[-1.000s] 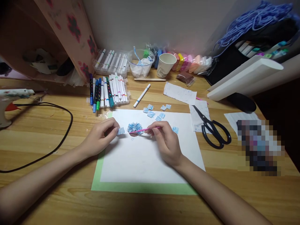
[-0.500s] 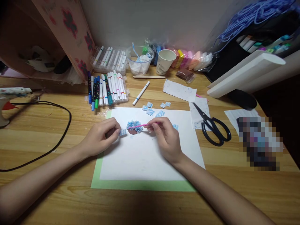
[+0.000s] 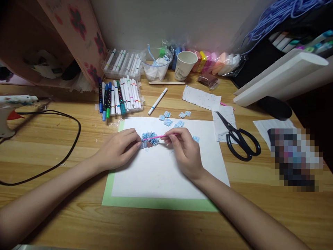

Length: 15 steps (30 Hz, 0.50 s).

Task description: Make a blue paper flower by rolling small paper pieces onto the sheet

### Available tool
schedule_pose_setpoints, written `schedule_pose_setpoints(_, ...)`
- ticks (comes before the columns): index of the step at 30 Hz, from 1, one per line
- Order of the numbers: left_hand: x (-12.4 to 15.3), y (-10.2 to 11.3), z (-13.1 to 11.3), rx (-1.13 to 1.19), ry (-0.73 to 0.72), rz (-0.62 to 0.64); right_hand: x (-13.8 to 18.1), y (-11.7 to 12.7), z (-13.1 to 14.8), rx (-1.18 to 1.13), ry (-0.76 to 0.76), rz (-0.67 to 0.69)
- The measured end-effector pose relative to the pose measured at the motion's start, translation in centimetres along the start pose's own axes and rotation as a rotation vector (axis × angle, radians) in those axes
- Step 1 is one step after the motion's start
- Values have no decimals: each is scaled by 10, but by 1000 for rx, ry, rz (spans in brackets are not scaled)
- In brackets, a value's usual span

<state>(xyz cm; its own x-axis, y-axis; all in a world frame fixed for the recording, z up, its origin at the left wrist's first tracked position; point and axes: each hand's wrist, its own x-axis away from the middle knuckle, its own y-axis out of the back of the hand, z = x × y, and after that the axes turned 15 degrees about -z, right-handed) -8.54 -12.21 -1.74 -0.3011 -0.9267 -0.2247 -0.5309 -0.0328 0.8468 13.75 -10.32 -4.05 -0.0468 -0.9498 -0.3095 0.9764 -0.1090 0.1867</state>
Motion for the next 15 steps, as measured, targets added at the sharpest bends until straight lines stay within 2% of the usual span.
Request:
schedule_pose_setpoints(5,-4,2,-6,-137,20,18,0,0,-1,-4,19,3)
schedule_pose_setpoints(12,-9,4,-9,-181,-42,62,2,1,-1,-121,100,-85)
schedule_pose_setpoints(15,-10,4,-10,-191,-42,74,5,2,-3,-156,153,-64)
